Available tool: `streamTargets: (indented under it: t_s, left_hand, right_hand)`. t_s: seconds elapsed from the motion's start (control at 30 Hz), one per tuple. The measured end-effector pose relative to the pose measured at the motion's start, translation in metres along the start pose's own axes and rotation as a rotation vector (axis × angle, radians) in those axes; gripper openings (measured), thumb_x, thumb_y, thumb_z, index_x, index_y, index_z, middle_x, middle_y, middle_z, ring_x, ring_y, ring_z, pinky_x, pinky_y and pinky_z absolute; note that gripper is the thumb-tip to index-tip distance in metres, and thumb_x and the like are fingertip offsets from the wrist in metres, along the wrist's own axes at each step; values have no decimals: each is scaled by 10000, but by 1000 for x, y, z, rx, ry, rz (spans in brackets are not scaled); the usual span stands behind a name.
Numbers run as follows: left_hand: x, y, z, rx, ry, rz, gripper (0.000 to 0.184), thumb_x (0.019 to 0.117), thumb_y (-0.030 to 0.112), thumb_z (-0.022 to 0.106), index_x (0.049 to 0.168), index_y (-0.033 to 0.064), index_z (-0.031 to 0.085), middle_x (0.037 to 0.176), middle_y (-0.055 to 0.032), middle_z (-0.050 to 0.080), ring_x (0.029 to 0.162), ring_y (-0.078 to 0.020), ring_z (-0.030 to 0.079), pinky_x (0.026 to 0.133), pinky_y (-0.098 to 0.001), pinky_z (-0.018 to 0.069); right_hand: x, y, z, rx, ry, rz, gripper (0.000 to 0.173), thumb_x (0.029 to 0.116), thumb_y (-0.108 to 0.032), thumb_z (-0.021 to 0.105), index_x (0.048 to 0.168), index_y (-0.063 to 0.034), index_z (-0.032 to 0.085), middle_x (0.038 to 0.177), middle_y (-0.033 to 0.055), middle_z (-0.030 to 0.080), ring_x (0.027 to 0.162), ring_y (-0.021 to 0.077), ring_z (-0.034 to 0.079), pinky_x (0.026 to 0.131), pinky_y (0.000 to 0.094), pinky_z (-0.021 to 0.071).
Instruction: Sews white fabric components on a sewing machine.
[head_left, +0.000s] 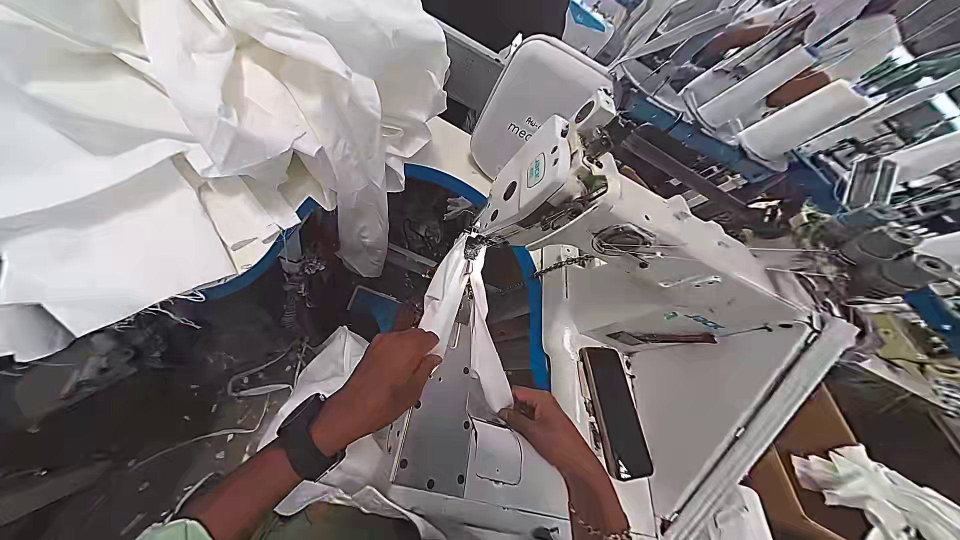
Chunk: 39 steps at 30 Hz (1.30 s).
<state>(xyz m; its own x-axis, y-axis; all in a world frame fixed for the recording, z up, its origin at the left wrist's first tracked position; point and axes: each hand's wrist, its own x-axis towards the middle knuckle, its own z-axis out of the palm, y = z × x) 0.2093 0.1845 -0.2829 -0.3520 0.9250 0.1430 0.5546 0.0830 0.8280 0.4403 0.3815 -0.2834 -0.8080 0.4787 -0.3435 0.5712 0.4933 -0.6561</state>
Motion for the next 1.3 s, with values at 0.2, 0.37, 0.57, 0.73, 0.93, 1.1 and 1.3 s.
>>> streamTargets:
  t_s: [0.2,0.37,0.57,0.73,0.93,1.1,1.3]
  left_hand:
    - [9,-15,44,85,376,235,233,963,116,541,827,-2,689,716,-127,654,634,-272,676,549,-430,535]
    - [20,-9,31,43,323,63,232,967,172,580,850,-9,668,567,-122,584,512,-304,640,476,-471,502]
    - [14,-18,46,28,424,99,248,970,209,547,827,30,642,503,-67,525,420,-233,586,390,-388,458]
    - [4,2,19,-62,54,-56,242,990,198,637,1047,-35,663,626,-180,631,604,-388,681,585,-534,539]
    - [-2,-13,43,17,331,163,222,953,208,584,835,34,656,512,-77,526,452,-261,598,419,-418,462]
    - [4,10,1,-26,-88,-105,285,1065,221,522,1091,-37,643,710,-221,651,737,-442,691,692,-579,526]
    - [-10,-4,7,-41,7,127,264,1004,180,587,854,-27,651,631,-184,605,624,-384,668,564,-548,496]
  right_hand:
    - [-34,-136,38,-726,233,-347,82,851,-70,655,822,-9,702,579,113,609,499,296,654,424,439,502]
    - [-20,-156,27,-734,62,-22,303,999,-214,580,882,35,707,704,220,678,680,438,706,589,592,537]
    - [-2,-159,18,-724,-151,10,359,1018,-260,561,870,35,702,695,222,662,718,439,692,632,600,503]
    - [-7,-165,4,-768,-153,-19,373,991,-286,584,791,15,677,639,196,633,664,413,676,593,569,478]
    - [-5,-160,7,-817,-129,-12,301,969,-247,605,838,12,686,645,189,637,669,418,685,598,564,497]
    - [0,-158,-4,-758,-194,-40,373,989,-258,588,764,30,667,672,207,637,714,414,671,640,581,469]
    - [13,-129,-5,-654,-273,-132,362,949,-240,626,699,22,610,601,168,557,615,362,595,593,553,423]
